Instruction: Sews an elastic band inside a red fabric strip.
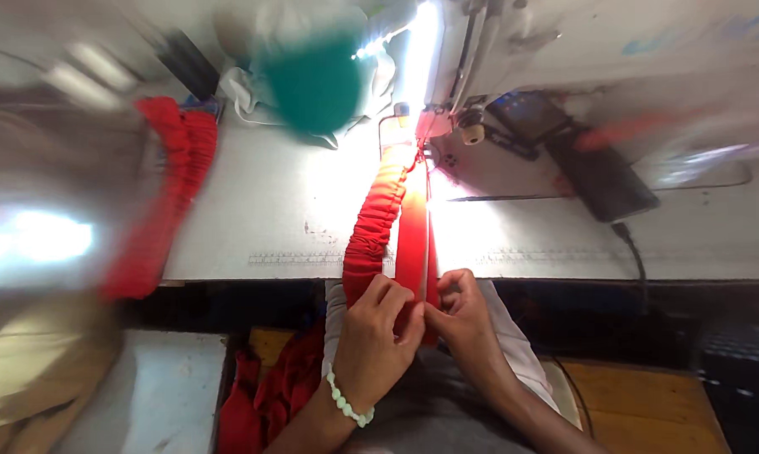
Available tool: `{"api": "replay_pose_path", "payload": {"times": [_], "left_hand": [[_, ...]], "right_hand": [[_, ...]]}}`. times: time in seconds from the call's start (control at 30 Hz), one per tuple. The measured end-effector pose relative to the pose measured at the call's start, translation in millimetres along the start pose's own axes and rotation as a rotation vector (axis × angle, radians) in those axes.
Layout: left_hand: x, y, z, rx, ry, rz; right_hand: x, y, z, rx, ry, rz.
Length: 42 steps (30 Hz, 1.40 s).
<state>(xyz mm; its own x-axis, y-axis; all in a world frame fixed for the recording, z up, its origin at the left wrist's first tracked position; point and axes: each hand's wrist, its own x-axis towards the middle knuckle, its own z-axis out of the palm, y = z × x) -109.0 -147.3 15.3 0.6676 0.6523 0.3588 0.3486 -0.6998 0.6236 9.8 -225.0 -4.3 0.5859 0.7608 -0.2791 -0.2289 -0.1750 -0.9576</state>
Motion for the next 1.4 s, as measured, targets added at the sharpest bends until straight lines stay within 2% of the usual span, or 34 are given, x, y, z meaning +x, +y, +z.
{"api": "replay_pose_path", "payload": {"times": [0.1, 0.27, 0.43, 0.6, 0.77, 0.83, 0.87, 0.93, 1.03, 1.07, 1.2, 1.33, 1.4], "left_hand": [[2.5, -0.1, -4.6, -0.117, 0.004, -0.072], [1.8, 3.4, -7.2, -0.174, 0.015, -0.125], [2.5, 5.5, -5.5, -0.188, -0.034, -0.131], [10.8, 8.8, -7.7, -0.195, -0.115, -0.221], [18.2, 4.6, -11.8, -0.102, -0.2, -0.24], [20.5, 2.7, -14.5, -0.05, -0.209, -0.191], [21.1, 2.4, -16.5, -0.041, -0.199, -0.159], [23.1, 3.8, -22.5, -0.029, -0.176, -0.124], [26.3, 6.7, -29.7, -0.035, -0.133, -0.12], [27.4, 7.3, -31.1, -0.048, -0.127, -0.115], [32.2, 9.5, -33.9, -0.077, -0.119, -0.1], [38.6, 9.7, -35.3, -0.152, -0.162, -0.03], [49.5, 5.3, -33.7, -0.277, -0.248, 0.005]], "right_hand": [[-2.6, -3.7, 1.0, 0.032, 0.0, -0.054], [-12.8, 2.6, -2.4, -0.179, -0.028, -0.408], [-16.3, 2.5, -6.2, -0.308, 0.004, -0.467], [-17.8, 4.2, -5.7, -0.44, 0.034, -0.657], [-19.7, 11.4, -6.0, -0.487, -0.054, -0.862], [-15.9, 7.8, -9.7, -0.475, -0.153, -0.904], [-11.0, 3.7, -13.1, -0.459, -0.194, -0.921], [9.7, -9.6, -24.8, -0.459, -0.166, -0.943], [69.8, -29.0, -48.5, -0.67, -0.04, -0.993], [91.5, -33.0, -53.1, -0.748, -0.045, -1.022], [146.9, -49.3, -50.6, -0.854, -0.243, -1.201], [147.1, -61.3, -41.4, -0.909, -0.42, -1.337], [140.3, -57.3, -43.3, -0.927, -0.43, -1.364]]}}
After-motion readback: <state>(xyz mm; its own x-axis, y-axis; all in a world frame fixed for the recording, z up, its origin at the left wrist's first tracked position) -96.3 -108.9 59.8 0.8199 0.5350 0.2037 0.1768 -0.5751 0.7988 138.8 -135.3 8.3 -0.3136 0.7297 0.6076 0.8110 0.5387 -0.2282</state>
